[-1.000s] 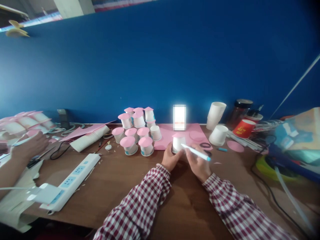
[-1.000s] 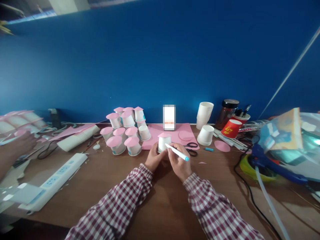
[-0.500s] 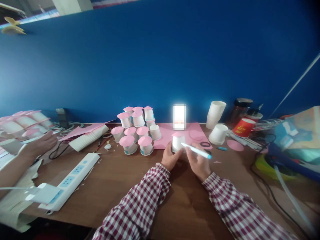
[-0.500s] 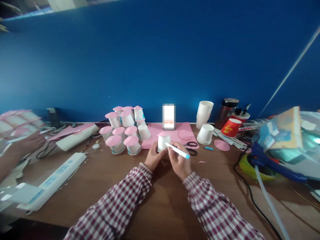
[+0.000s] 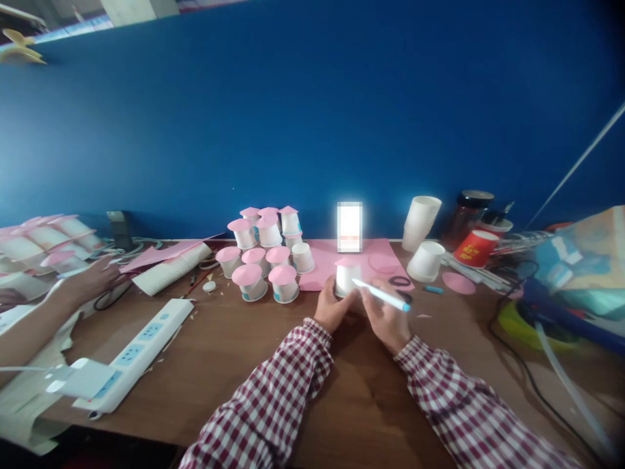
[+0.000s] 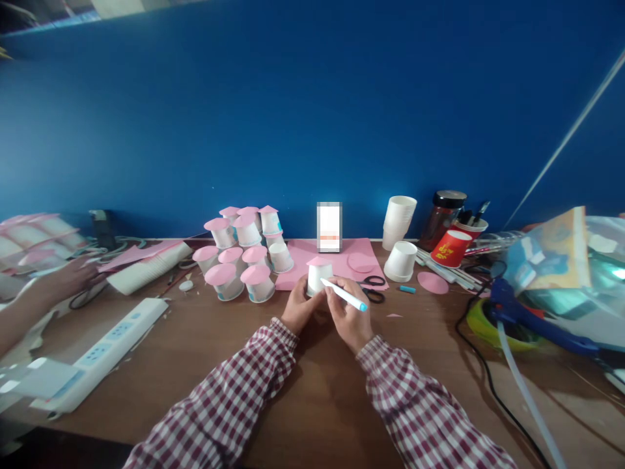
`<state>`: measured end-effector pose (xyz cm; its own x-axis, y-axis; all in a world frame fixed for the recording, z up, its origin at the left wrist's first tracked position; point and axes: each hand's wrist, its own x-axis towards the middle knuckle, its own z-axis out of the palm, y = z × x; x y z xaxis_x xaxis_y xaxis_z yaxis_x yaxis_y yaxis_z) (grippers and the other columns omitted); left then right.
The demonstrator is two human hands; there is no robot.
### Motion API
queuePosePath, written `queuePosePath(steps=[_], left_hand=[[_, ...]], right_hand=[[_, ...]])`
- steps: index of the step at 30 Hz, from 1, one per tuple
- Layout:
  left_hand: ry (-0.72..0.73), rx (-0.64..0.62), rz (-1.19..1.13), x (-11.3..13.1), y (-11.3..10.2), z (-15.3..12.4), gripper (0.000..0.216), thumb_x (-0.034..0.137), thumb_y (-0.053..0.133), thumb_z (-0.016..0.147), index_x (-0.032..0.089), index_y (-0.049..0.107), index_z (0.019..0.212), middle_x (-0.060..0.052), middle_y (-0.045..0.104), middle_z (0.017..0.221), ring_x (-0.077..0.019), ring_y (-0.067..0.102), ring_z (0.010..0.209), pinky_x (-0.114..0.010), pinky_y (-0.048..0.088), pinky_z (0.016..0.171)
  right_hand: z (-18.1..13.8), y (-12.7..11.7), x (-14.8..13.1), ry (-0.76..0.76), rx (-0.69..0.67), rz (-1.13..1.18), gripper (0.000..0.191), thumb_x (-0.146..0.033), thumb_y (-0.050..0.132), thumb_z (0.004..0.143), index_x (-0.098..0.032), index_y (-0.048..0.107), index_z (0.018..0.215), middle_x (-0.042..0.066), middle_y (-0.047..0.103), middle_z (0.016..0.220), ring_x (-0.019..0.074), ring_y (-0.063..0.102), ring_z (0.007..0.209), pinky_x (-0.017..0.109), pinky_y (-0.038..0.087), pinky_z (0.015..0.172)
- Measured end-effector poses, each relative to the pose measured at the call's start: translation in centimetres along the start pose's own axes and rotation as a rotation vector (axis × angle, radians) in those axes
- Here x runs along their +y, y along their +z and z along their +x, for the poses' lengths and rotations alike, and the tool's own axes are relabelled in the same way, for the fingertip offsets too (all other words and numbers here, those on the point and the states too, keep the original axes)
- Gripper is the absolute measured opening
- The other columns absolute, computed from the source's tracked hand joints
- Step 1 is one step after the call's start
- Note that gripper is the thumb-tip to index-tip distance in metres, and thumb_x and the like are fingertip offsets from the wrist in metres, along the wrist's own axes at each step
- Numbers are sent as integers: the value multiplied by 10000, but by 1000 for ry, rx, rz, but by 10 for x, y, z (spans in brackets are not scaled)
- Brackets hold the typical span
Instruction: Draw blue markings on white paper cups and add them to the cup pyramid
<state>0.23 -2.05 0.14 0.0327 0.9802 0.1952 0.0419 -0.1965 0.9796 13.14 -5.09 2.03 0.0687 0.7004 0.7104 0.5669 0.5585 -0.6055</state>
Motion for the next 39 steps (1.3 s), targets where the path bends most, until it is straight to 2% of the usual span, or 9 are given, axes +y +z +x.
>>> queuePosePath(steps=[39], left_hand=[[-3,13,15,-1,1,0,474,359,671,693,138,551,1095,-83,624,1000,-175,572,871,-290,463,783]], right_hand=[[0,-1,2,25,26,-17,172,-314,496,874,-174,584,924,73,650,847,191,619,776,322,515,714]])
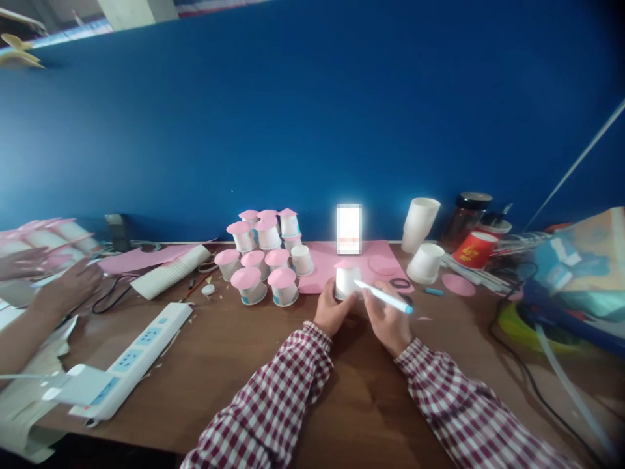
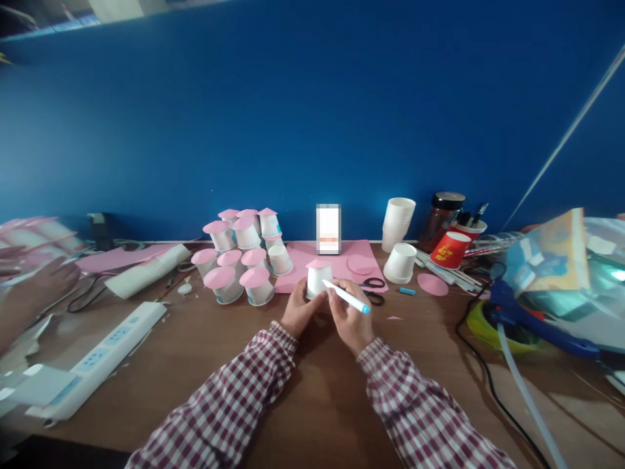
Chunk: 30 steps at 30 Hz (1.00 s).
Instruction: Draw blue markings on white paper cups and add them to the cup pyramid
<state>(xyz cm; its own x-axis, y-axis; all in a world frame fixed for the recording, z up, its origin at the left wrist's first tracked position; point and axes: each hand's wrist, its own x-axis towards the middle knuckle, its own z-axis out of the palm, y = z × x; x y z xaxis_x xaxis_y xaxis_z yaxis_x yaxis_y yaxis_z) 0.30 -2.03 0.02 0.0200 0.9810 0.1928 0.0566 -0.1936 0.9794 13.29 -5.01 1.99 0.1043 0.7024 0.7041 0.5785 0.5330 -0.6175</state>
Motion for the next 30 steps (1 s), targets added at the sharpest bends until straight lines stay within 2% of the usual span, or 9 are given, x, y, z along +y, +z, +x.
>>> queuePosePath(steps=[13,30], left_hand=[[3,-3,50,2,-1,-1,448,341,647,713,128,545,1094,-82,625,997,-173,571,867,-305,462,791],[1,-6,46,1,2,0,448,339,650,712,137,547,1098,-83,625,1019,-172,572,884,-298,459,804]], right_hand=[[0,-1,1,19,5,-2,177,-311,482,882,-173,575,939,70,647,831,187,619,752,307,513,686],[0,1,2,-31,35,9,141,-254,515,862,-166,580,951,75,649,867,184,619,792,311,513,742]])
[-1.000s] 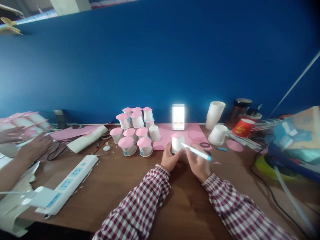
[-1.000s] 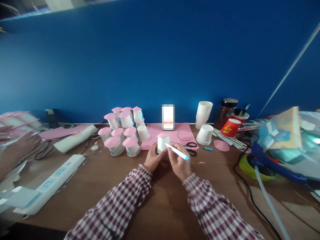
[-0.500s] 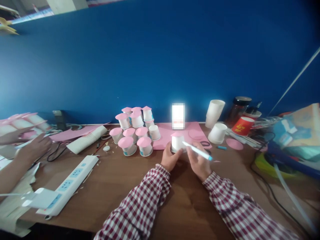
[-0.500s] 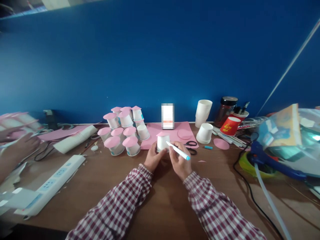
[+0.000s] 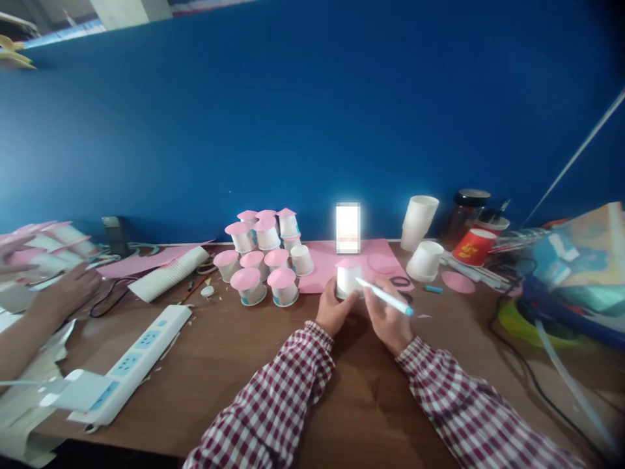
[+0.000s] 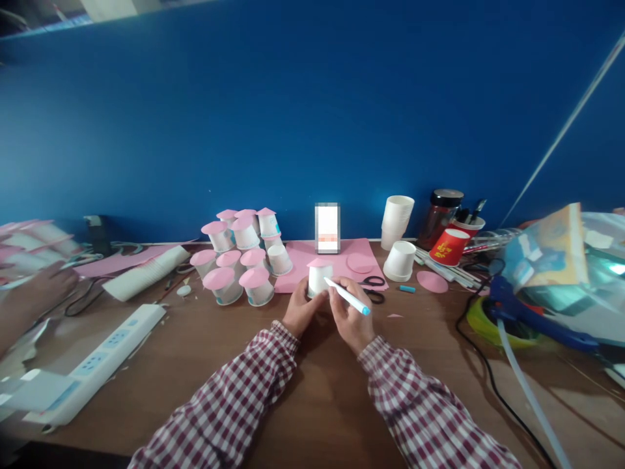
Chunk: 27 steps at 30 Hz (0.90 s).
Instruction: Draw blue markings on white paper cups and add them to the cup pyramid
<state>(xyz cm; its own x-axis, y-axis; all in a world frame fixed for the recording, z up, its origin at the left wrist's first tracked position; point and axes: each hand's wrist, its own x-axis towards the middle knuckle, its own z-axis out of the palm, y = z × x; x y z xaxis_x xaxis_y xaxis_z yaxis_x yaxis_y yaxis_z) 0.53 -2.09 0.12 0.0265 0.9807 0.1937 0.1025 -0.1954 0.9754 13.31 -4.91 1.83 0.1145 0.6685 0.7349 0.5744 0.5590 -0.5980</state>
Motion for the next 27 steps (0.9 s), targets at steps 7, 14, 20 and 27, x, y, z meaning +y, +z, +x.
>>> queuePosePath(steps=[7,14,20,27], left_hand=[[-18,-12,-22,1,-1,1,467,335,650,716,127,535,1118,-98,627,1023,-179,576,880,-313,459,807],[-16,-15,-16,0,-1,1,469,327,649,716,117,531,1119,-101,626,1013,-174,574,865,-309,463,792],[-35,6,-11,1,0,1,462,339,657,705,122,541,1096,-91,632,988,-173,576,859,-301,464,785],[-36,6,-13,5,-1,0,443,344,658,701,127,552,1073,-81,637,957,-165,577,825,-293,467,756]], right_hand=[[1,1,0,-7,7,-5,158,-276,495,871,-178,590,950,75,654,874,193,621,808,326,514,747],[1,0,1,23,-2,0,161,-277,495,870,-168,584,948,89,649,877,198,618,801,330,519,727],[0,1,1,54,-25,-9,177,-309,488,873,-170,581,931,83,652,851,192,624,770,318,523,705],[1,2,2,86,28,-4,175,-333,504,868,-175,556,923,72,630,831,178,606,710,296,517,624]])
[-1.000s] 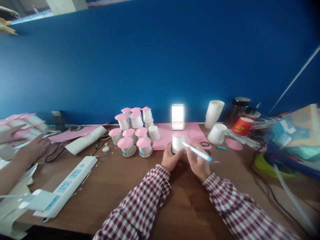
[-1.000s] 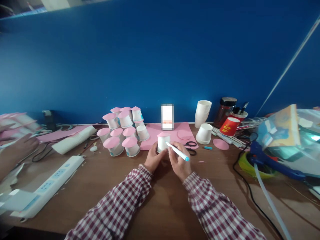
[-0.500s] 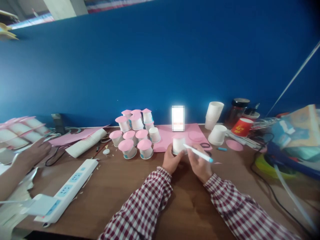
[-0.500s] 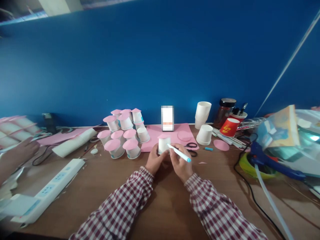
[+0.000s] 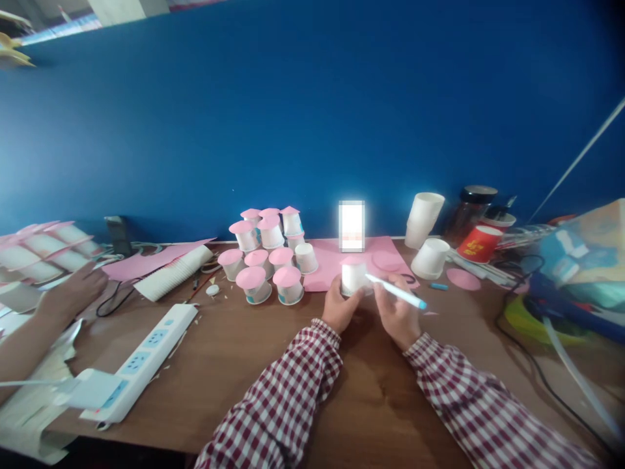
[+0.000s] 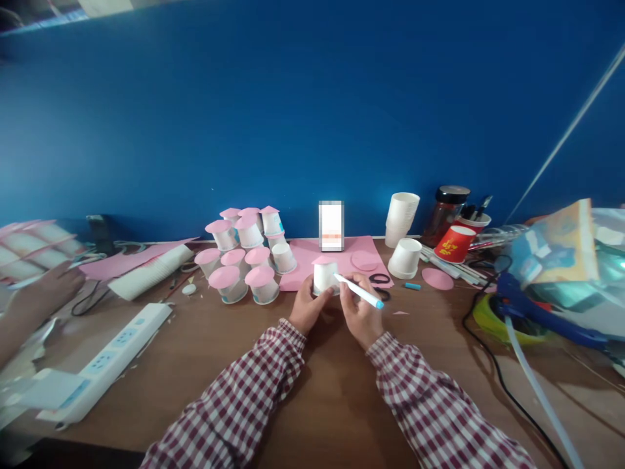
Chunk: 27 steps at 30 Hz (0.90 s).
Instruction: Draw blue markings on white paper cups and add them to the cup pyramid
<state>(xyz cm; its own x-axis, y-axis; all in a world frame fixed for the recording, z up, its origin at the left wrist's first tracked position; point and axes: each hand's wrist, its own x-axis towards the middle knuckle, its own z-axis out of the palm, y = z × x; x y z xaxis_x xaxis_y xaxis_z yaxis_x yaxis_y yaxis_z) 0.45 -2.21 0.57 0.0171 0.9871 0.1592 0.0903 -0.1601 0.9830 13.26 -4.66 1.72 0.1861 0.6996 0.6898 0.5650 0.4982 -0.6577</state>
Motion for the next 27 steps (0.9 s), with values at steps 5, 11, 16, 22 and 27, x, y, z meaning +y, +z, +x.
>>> queuePosePath(steps=[5,11,16,22,27], left_hand=[[0,-2,23,-1,0,1,455,352,666,691,132,557,1075,-83,638,966,-174,577,842,-298,464,761],[-1,-4,19,-2,0,0,483,350,663,697,122,546,1106,-93,637,985,-177,580,848,-306,469,777],[1,1,-2,-7,0,1,466,340,668,694,124,557,1092,-91,639,979,-177,584,841,-307,479,764],[-3,22,-36,-8,1,1,508,356,686,677,129,548,1111,-97,638,995,-181,590,864,-311,482,781],[7,26,-22,-8,2,1,518,353,686,676,131,545,1122,-93,638,998,-180,588,865,-304,483,770]], right_hand=[[1,0,-1,-21,6,-33,159,-327,513,865,-178,554,901,62,624,801,179,598,706,297,513,628],[0,-1,-2,-57,-4,-36,147,-305,520,861,-173,571,901,62,636,818,177,604,731,291,508,660],[-2,-1,-3,-82,-21,-38,145,-295,523,859,-173,579,912,68,644,834,185,612,756,309,509,696],[-3,-1,-1,-144,-67,-69,149,-295,510,868,-181,591,921,73,647,863,196,613,806,335,501,751],[-2,0,0,-136,-66,-69,166,-301,491,879,-184,587,947,76,649,893,201,611,832,345,498,765]])
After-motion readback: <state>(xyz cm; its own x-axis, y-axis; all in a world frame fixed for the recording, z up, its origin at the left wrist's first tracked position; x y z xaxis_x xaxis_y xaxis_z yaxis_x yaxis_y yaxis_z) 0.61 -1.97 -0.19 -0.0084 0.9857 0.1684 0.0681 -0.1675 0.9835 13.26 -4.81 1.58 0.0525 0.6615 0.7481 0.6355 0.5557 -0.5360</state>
